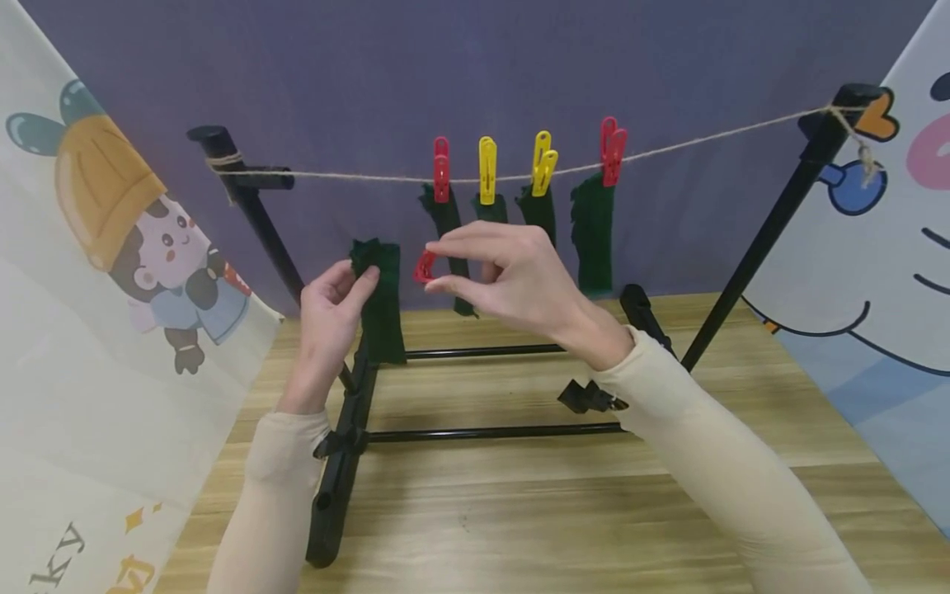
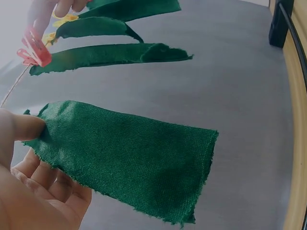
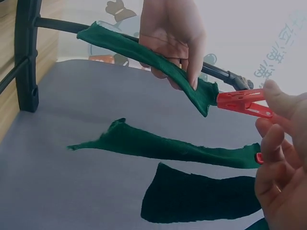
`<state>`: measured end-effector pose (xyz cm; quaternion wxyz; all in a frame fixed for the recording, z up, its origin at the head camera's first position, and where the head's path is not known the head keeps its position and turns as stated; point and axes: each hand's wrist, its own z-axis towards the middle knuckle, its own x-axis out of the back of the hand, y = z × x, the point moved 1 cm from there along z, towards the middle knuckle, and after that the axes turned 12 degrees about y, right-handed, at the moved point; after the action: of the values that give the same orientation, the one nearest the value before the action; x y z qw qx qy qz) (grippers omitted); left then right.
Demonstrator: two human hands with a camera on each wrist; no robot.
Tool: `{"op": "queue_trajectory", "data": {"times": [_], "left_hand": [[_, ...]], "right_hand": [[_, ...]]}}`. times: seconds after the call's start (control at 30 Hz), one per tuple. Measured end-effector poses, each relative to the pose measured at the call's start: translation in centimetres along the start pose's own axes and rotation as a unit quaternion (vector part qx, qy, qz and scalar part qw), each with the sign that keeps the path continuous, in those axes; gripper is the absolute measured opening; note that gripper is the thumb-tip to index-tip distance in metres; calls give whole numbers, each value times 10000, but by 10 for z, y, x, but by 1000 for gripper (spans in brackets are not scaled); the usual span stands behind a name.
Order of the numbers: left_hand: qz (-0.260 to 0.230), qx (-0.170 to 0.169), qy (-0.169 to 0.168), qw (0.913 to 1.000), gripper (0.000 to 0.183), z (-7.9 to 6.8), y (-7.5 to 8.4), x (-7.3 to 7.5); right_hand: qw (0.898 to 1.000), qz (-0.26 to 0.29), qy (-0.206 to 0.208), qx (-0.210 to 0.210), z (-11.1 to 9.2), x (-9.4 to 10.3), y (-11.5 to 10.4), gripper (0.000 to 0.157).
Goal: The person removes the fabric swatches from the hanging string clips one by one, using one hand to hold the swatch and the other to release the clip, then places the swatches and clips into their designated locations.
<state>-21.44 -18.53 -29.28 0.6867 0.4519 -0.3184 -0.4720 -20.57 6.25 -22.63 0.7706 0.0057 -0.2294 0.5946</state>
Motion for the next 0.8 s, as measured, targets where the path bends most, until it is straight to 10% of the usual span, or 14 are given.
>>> {"op": "queue_trajectory", "data": {"times": [0.8], "left_hand": [[37,178,-214,9996,19,-7,-16,4]], "right_hand": [[9991,-241,27,-346,-18,5,13,36]]}}
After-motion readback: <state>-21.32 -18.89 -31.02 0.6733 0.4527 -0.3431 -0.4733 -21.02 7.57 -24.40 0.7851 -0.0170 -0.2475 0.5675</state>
